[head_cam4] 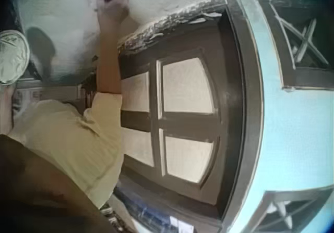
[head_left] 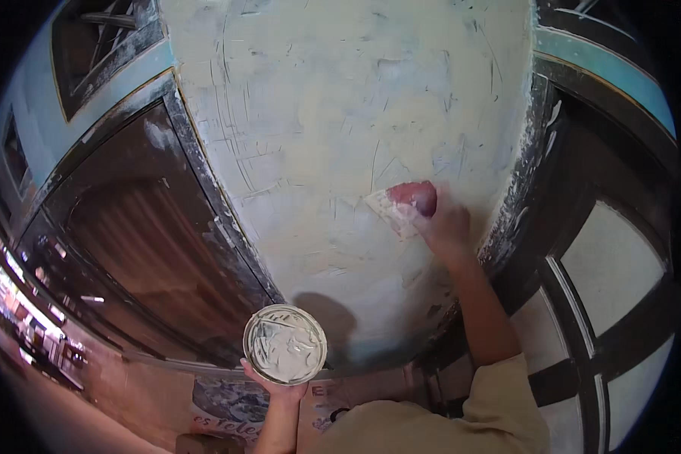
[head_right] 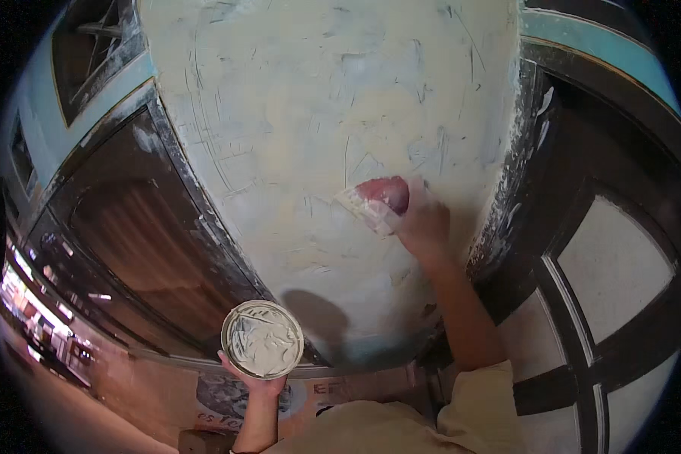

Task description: The person applies putty to a wall using a putty spreader to patch or smooth the surface.

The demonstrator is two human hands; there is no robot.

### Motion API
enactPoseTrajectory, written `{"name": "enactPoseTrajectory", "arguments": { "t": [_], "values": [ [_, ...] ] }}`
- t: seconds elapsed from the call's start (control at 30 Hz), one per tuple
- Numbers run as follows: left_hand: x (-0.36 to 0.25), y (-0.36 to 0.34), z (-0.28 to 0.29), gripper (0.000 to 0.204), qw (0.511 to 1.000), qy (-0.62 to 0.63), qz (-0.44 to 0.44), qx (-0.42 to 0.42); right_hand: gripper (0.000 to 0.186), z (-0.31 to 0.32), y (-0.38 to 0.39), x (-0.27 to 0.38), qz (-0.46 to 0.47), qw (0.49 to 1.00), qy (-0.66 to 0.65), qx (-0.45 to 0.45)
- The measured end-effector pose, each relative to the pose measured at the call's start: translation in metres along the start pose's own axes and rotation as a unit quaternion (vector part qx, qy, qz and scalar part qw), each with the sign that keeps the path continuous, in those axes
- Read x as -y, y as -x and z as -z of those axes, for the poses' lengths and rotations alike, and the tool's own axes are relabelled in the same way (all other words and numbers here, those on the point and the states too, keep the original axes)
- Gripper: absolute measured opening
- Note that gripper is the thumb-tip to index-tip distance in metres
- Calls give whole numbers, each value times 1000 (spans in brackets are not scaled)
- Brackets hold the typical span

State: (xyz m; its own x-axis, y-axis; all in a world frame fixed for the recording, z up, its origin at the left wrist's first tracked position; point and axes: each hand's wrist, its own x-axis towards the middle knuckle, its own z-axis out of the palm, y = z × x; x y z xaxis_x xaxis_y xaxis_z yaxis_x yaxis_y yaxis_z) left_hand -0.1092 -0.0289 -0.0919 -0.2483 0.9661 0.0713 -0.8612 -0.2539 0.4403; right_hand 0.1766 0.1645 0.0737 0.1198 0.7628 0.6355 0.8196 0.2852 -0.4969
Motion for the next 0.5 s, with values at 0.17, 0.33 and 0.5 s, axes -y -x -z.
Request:
{"name": "enactPoseTrajectory", "arguments": {
  "t": [0.17,0.33,0.5],
  "values": [
    [-22,-10,6,90,999,15,-1,51,60,31,-40,24,140,985,78,-67],
    [-41,-13,17,90,997,22,9,79,61,80,-70,42,-22,976,111,-186],
    [-52,-22,11,90,995,4,4,103,55,29,-39,41,191,976,94,-47]
  ]
}}
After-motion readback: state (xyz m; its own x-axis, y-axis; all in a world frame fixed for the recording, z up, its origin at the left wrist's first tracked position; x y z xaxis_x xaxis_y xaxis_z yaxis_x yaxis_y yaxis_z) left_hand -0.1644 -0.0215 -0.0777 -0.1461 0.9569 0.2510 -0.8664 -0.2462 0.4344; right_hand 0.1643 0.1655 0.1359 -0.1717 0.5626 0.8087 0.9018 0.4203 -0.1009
